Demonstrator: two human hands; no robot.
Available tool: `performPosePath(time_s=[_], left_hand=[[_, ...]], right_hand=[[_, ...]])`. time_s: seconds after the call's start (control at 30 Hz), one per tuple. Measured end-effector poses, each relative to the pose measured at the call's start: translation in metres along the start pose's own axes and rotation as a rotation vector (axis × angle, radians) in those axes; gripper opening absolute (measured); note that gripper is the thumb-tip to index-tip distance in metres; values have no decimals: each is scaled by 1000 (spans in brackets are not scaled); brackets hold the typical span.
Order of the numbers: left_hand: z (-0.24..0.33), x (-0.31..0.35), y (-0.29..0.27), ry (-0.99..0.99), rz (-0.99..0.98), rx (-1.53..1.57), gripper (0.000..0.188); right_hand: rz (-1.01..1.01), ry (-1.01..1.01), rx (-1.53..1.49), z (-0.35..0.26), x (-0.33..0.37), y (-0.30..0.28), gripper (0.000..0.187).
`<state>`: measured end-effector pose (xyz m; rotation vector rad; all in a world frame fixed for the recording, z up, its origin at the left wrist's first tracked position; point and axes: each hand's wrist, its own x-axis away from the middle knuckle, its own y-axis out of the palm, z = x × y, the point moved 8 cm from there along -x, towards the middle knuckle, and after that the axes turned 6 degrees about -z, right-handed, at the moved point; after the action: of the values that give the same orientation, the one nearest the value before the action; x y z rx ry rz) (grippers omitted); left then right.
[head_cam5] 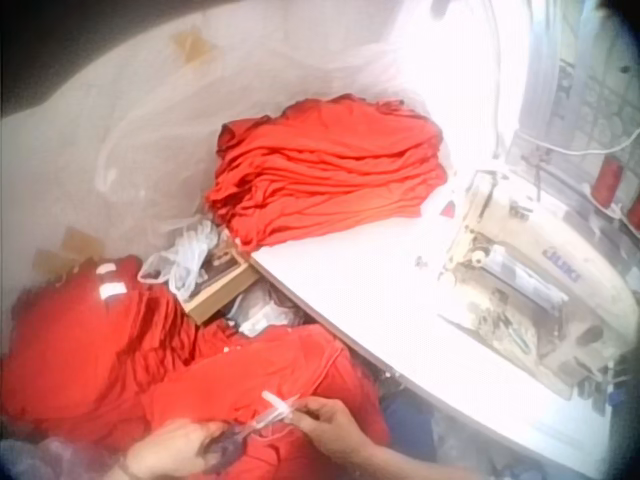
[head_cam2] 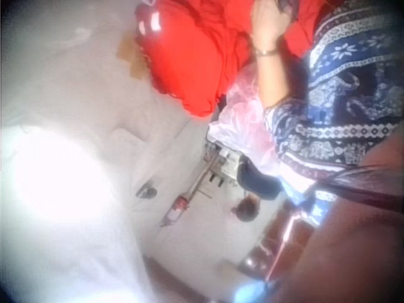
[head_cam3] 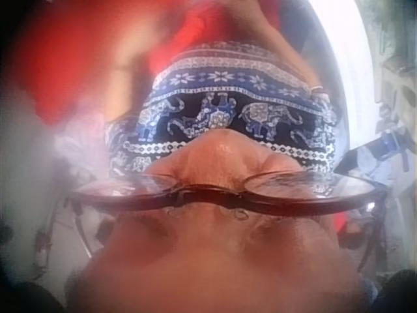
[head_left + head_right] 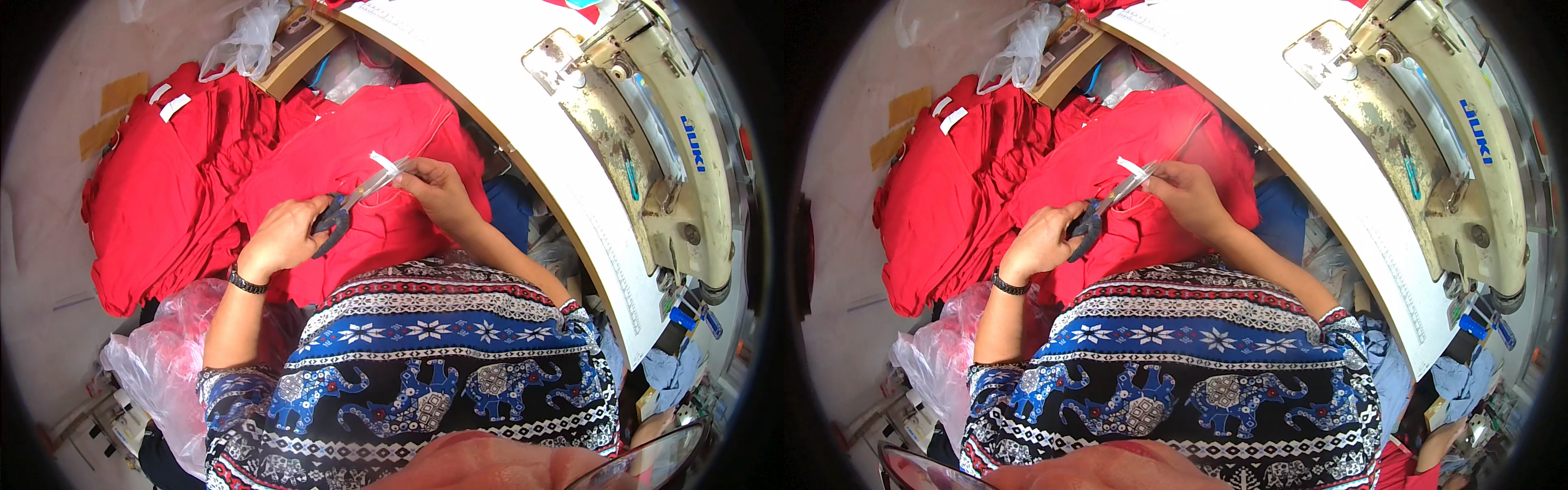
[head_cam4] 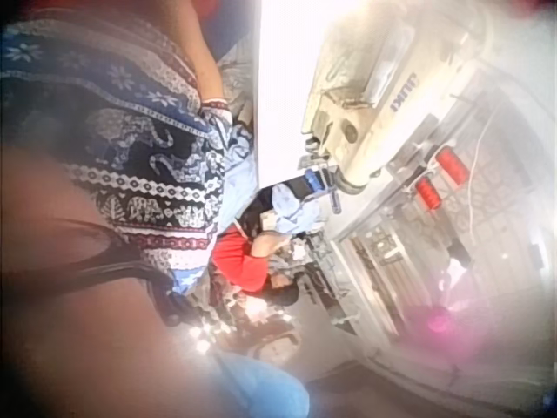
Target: The person picks up red shirts from a pile, identifies white labels or tags on the necklines, and trims excess material or threads from them using shears before placing the shirts into another pile or bag.
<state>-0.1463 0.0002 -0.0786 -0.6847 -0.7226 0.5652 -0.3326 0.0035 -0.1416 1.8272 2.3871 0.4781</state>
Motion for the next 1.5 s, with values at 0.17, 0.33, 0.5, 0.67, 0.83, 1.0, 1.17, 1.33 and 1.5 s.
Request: performPosePath(time_s=[0.17,0.33,0.5,0.67,0.83,1.0,1.17,1.33,1.5], left_hand=[[-5,3,2,-18,-15,32,31],[-28,-11,-9,-97,260,770,27],[42,-78,-84,97,338,58,28],[97,-189,-111,226,407,-331,32],[107,-272,-115,212,457,-262,33],[142,-261,-94,548,483,-277,25],[103,-172,-24,163,39,-514,25],[44,-185,9,266,142,-109,15],[-8,-145,-122,261,1030,74,37]], right_hand=[[31,-38,139,9,-3,-7,17],[106,-9,51,6,1,-10,19],[119,-211,468,9,25,-33,20],[34,11,419,44,52,-40,30],[147,145,420,47,67,-49,23],[203,140,384,48,67,-54,20],[135,148,285,66,64,-51,22],[54,171,398,59,60,-45,22],[18,252,-220,27,44,-25,13]])
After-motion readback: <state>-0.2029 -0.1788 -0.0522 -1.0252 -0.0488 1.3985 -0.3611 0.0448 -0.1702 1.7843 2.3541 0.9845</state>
